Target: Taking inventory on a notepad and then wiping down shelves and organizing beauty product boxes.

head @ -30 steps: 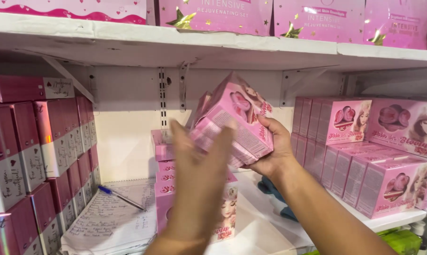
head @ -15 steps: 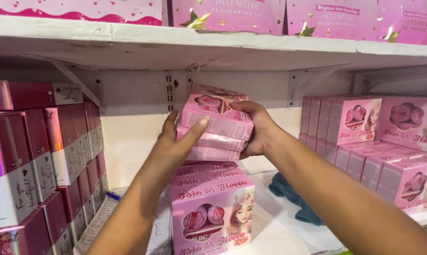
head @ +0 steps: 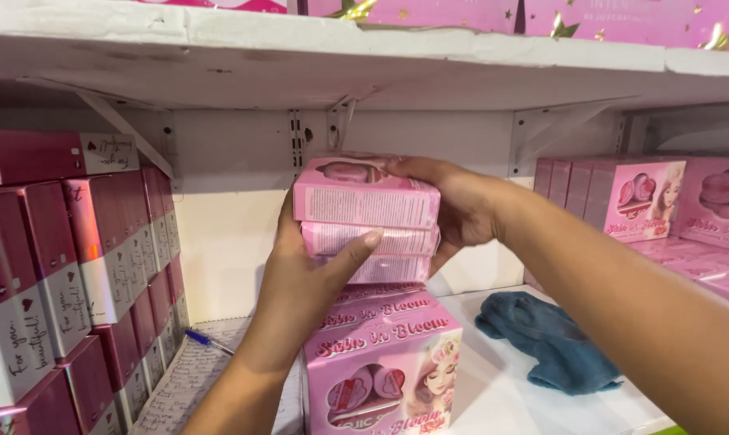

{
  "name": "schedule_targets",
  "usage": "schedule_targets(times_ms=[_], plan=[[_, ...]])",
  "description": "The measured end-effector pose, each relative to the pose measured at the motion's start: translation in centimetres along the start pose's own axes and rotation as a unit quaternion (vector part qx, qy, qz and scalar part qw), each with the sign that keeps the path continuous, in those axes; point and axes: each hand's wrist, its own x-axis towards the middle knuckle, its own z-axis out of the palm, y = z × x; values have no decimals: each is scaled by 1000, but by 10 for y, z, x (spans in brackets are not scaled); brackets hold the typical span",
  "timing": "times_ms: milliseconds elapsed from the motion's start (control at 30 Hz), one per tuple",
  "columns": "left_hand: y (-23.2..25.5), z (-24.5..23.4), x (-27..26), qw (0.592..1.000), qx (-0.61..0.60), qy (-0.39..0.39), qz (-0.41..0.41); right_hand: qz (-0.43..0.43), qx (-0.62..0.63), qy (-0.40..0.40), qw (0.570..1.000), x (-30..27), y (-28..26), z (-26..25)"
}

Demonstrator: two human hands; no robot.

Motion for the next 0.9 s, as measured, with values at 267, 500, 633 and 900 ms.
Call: schedule_targets(times_ms=[267,500,633,900], plan=[[-17,-9,12,997,73,27,21,-1,-82,-59,995,45,-23,-12],[-38,-17,16,994,95,37,33,-100,-95,6,990,52,-26,-13],[-42,-16,15,990,107,39,81,-239,-117,-40,963,20,-3,-16],[-29,-12,12,993,78,33,88,-405,-188,9,895,26,44,-9]])
